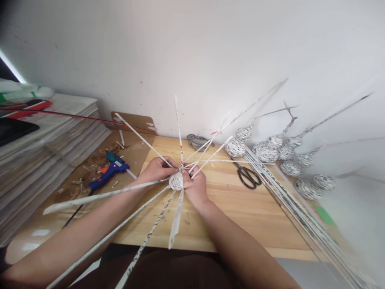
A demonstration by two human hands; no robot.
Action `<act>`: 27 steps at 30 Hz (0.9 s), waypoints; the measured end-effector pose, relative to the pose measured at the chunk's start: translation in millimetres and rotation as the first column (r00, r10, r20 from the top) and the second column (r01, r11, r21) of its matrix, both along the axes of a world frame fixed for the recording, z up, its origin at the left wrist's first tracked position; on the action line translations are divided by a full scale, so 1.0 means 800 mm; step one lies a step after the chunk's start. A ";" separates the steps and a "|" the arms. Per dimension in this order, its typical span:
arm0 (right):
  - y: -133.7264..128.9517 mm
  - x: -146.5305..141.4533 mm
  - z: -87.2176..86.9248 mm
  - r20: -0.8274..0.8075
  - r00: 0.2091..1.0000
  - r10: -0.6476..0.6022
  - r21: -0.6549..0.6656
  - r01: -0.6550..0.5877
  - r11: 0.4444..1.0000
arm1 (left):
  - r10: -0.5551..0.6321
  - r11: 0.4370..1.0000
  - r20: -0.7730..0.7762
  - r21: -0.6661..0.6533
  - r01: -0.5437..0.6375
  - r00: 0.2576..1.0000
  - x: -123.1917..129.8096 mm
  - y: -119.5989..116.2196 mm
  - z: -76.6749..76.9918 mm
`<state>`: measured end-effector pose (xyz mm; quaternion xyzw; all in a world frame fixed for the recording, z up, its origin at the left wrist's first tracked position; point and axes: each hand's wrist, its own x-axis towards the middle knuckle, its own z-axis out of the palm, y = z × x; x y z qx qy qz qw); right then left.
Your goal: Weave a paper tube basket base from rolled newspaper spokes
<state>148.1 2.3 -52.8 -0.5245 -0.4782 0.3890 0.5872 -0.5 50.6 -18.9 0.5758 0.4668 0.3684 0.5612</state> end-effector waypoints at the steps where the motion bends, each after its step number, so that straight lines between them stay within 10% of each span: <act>1: -0.001 0.000 0.002 0.024 1.000 0.000 0.003 -0.001 1.000 | 0.003 1.000 0.006 -0.015 -0.003 1.000 0.000 0.001 -0.002; 18: -0.002 0.002 0.016 0.170 0.984 -0.058 -0.029 0.063 0.998 | 0.063 0.997 0.104 -0.038 -0.059 0.993 0.015 -0.005 -0.019; 27: 0.003 0.002 0.007 -0.069 0.996 -0.053 -0.067 0.048 0.997 | 0.070 0.997 0.212 0.000 -0.072 0.975 0.020 -0.006 -0.029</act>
